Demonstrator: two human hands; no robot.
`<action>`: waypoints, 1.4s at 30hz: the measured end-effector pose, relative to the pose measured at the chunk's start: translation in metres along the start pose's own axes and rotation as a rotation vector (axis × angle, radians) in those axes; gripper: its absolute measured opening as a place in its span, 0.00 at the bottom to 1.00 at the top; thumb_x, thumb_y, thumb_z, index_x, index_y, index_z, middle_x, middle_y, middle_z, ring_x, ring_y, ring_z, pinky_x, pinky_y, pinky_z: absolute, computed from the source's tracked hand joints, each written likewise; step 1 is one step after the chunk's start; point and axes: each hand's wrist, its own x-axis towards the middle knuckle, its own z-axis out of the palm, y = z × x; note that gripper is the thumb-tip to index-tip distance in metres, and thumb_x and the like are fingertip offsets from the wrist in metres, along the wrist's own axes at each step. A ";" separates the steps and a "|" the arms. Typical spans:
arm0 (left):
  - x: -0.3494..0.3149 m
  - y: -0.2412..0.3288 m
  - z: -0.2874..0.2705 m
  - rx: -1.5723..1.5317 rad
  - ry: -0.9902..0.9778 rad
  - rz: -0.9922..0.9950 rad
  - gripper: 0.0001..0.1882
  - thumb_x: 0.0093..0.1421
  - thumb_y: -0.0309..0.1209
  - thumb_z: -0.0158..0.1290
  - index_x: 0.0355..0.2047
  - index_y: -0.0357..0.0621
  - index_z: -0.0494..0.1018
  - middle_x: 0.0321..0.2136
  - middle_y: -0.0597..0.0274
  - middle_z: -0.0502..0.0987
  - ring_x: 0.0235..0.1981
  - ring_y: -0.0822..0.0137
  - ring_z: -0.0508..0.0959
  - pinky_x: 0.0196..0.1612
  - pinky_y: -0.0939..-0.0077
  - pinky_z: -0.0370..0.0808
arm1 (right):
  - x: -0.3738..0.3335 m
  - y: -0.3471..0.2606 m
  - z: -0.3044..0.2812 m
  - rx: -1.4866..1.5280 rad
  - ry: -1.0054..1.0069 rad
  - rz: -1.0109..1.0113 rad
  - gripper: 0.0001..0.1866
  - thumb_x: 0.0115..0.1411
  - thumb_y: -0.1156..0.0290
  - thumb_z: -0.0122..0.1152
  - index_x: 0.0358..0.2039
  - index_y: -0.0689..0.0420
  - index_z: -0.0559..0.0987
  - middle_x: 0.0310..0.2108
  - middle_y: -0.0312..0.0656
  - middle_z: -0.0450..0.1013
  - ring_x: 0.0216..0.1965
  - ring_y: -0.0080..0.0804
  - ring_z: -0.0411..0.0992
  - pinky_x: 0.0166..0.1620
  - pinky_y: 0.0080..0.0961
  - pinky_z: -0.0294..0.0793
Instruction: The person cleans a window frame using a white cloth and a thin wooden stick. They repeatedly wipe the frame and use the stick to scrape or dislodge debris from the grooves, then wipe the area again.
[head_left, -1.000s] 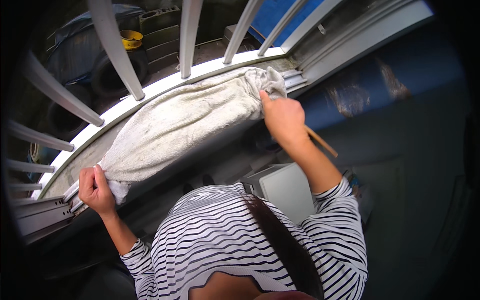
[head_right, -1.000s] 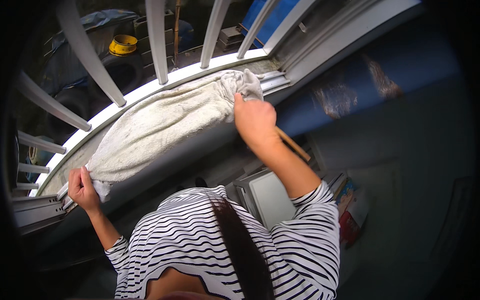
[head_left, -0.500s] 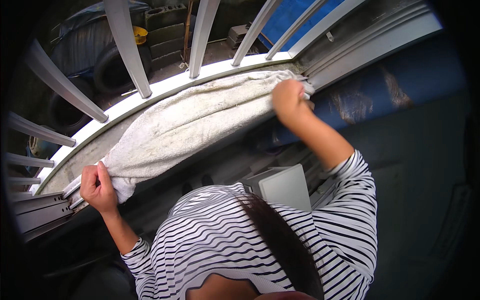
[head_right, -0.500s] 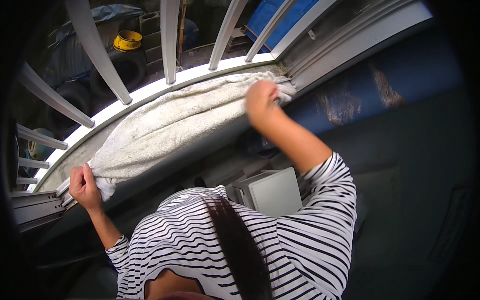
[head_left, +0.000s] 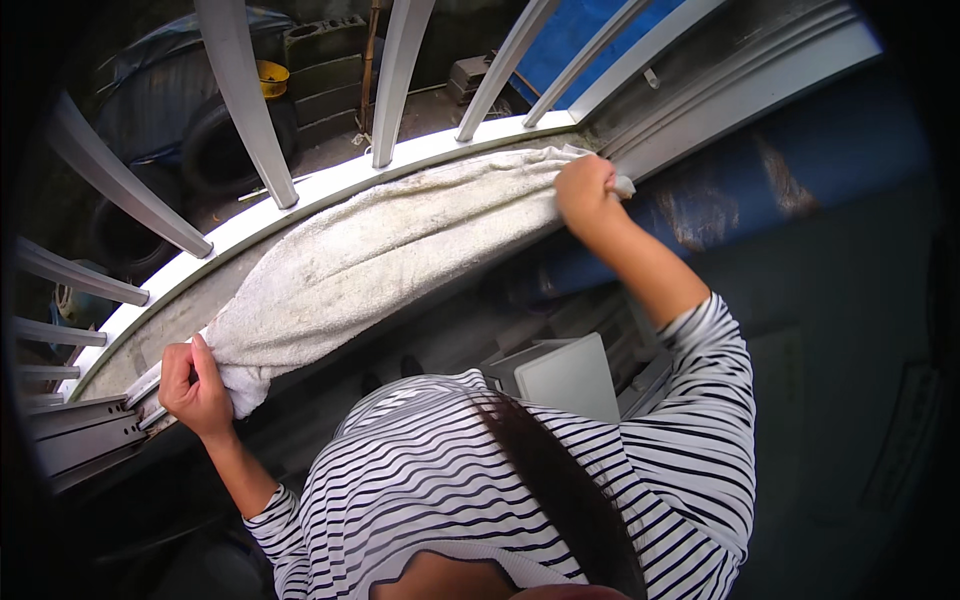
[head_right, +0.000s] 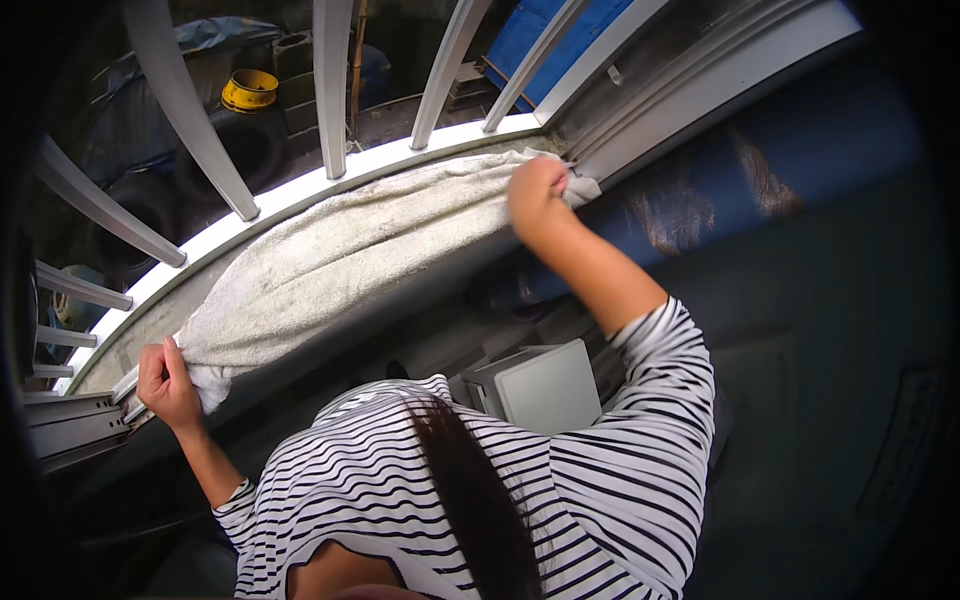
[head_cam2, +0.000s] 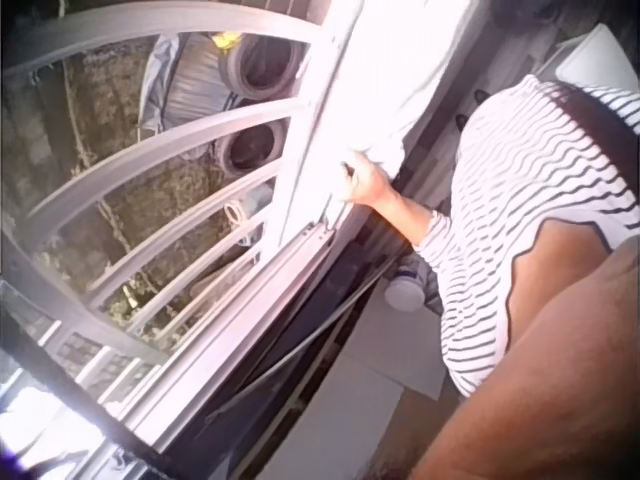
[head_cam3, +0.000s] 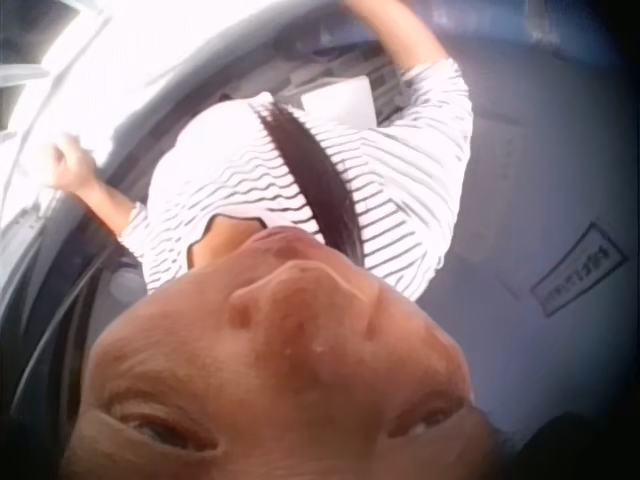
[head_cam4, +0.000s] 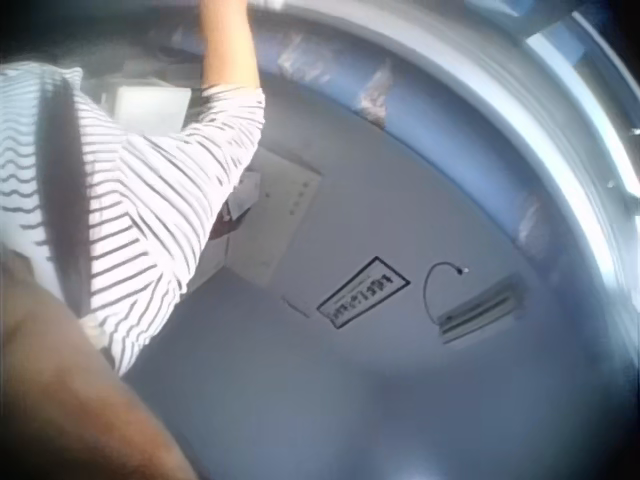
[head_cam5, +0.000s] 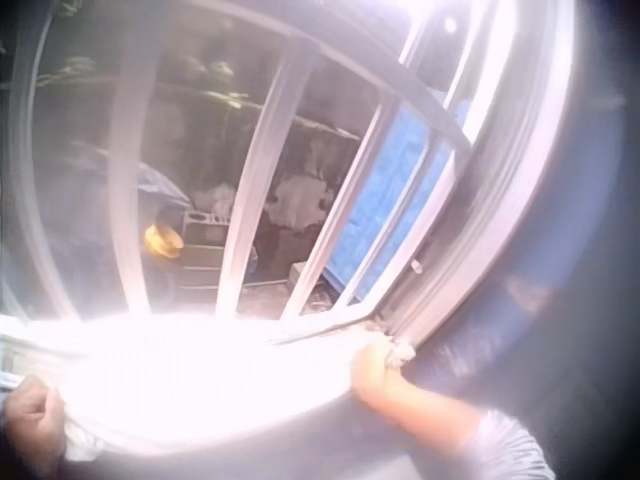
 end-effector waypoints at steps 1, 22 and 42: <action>-0.002 -0.001 -0.001 0.009 0.005 -0.005 0.14 0.64 0.22 0.53 0.20 0.32 0.67 0.19 0.66 0.65 0.21 0.76 0.61 0.26 0.79 0.59 | -0.019 -0.013 -0.020 -0.016 -0.013 -0.114 0.10 0.53 0.66 0.63 0.36 0.44 0.86 0.37 0.27 0.80 0.33 0.27 0.77 0.19 0.30 0.62; 0.000 0.004 0.001 -0.002 0.052 0.001 0.15 0.62 0.21 0.54 0.18 0.34 0.66 0.17 0.67 0.65 0.19 0.76 0.59 0.23 0.80 0.57 | -0.048 0.109 -0.042 0.181 0.416 -0.086 0.07 0.51 0.71 0.58 0.25 0.53 0.85 0.26 0.46 0.80 0.32 0.43 0.81 0.31 0.37 0.78; -0.001 0.004 -0.002 0.003 0.039 -0.029 0.15 0.63 0.21 0.54 0.19 0.34 0.67 0.18 0.66 0.65 0.20 0.76 0.60 0.24 0.80 0.58 | -0.017 0.118 0.009 0.325 0.294 0.025 0.11 0.56 0.70 0.53 0.30 0.56 0.84 0.33 0.49 0.80 0.36 0.50 0.80 0.40 0.42 0.78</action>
